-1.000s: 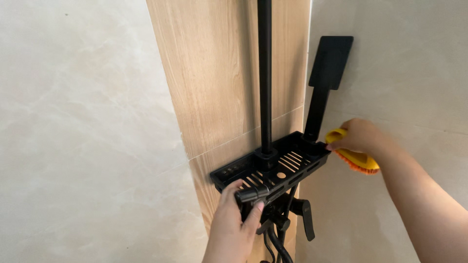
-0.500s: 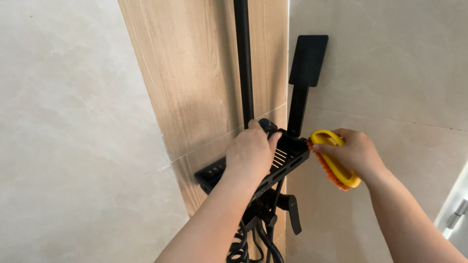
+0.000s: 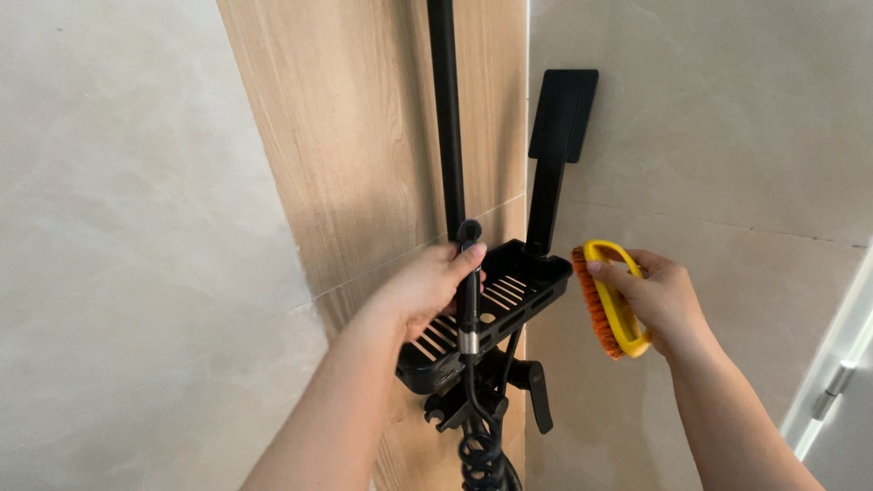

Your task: The person scrubs a black shower caddy and a handheld shower head using a yellow scrubbing brush. They systematically clean the slatted basket, the vertical pole, and the shower head, moving the handheld shower head out of the way to access the caddy.

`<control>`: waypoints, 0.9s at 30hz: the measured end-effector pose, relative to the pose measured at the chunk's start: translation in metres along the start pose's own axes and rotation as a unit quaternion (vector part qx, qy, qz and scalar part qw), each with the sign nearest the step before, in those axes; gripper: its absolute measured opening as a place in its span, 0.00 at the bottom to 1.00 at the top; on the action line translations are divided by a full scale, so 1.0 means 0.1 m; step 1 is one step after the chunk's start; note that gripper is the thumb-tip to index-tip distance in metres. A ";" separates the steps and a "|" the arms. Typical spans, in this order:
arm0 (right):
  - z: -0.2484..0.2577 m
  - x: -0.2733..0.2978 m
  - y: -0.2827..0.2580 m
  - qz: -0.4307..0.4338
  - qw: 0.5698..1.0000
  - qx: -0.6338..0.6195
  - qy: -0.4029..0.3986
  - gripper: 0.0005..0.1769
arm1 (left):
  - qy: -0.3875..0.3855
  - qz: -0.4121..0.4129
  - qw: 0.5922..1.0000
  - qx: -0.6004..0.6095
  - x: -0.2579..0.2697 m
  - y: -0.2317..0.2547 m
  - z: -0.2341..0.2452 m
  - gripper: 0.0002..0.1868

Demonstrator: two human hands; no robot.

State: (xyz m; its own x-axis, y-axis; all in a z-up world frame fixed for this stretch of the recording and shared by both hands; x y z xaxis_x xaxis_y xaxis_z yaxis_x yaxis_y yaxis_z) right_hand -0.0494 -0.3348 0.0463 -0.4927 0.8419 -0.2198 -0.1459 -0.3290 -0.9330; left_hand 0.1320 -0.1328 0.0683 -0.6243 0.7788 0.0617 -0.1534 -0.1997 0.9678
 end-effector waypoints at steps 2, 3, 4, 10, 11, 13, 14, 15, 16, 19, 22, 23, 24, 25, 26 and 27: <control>0.00 0.02 -0.02 0.004 0.999 -0.036 0.007 0.33 | 0.009 0.031 0.999 0.044 0.00 -0.19 -0.03 0.27; 0.01 0.02 -0.02 0.005 0.998 -0.054 0.010 0.33 | 0.012 0.047 0.997 0.065 -0.01 -0.28 -0.06 0.29; -0.01 0.01 -0.03 0.014 0.998 -0.068 0.008 0.33 | 0.019 0.024 0.996 0.083 -0.01 -0.29 -0.08 0.27; -0.05 0.03 0.02 0.025 0.995 -0.093 0.023 0.34 | 0.055 -0.038 0.991 0.119 -0.03 -0.26 -0.08 0.27; -0.04 0.05 0.05 0.032 0.994 -0.100 0.030 0.34 | 0.059 -0.037 0.991 0.114 -0.02 -0.26 -0.07 0.27; -0.03 0.08 0.11 0.036 0.992 -0.119 0.038 0.34 | 0.062 -0.047 0.989 0.124 -0.02 -0.25 -0.07 0.28; -0.03 0.08 0.14 0.033 0.990 -0.130 0.040 0.34 | 0.060 -0.059 0.987 0.141 -0.02 -0.25 -0.07 0.28; -0.04 0.08 0.17 0.031 0.989 -0.142 0.041 0.34 | 0.058 -0.070 0.983 0.157 -0.02 -0.25 -0.07 0.28; -0.05 0.08 0.18 0.032 0.988 -0.144 0.040 0.34 | 0.054 -0.079 0.981 0.166 -0.03 -0.25 -0.07 0.28; -0.08 0.06 0.19 0.038 0.988 -0.146 0.038 0.34 | 0.055 -0.092 0.978 0.180 -0.04 -0.24 -0.07 0.28; -0.06 0.04 0.16 0.052 0.987 -0.148 0.043 0.34 | 0.079 -0.086 0.978 0.171 -0.06 -0.21 -0.06 0.28; -0.04 0.04 0.16 0.054 0.986 -0.151 0.045 0.34 | 0.086 -0.086 0.977 0.175 -0.06 -0.19 -0.05 0.28; -0.03 0.03 0.16 0.056 0.985 -0.154 0.047 0.34 | 0.093 -0.086 0.976 0.179 -0.06 -0.17 -0.04 0.28; -0.03 0.04 0.17 0.049 0.986 -0.151 0.049 0.34 | 0.104 -0.085 0.973 0.185 -0.06 -0.15 -0.03 0.28; -0.02 0.04 0.19 0.043 0.987 -0.148 0.051 0.34 | 0.114 -0.083 0.971 0.191 -0.06 -0.13 -0.01 0.29; -0.02 0.05 0.20 0.036 0.987 -0.145 0.053 0.34 | 0.125 -0.082 0.969 0.197 -0.05 -0.11 0.00 0.29</control>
State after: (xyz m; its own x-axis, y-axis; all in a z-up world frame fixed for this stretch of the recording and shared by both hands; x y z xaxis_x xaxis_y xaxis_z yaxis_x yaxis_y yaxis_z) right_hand -0.0531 -0.3368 0.0261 -0.3989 0.8653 -0.3035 0.1461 -0.2668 -0.9526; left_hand 0.1367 -0.1342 0.0574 -0.7903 0.6020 -0.1141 0.0075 0.1958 0.9806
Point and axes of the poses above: each hand's wrist, its own x-axis away from the middle knuckle, its own z-axis out of the back of the hand, y = z × x, the point moved 7 cm from there along -x, towards the middle knuckle, and after that the axes turned 4 degrees about z, right-handed, at the moved point
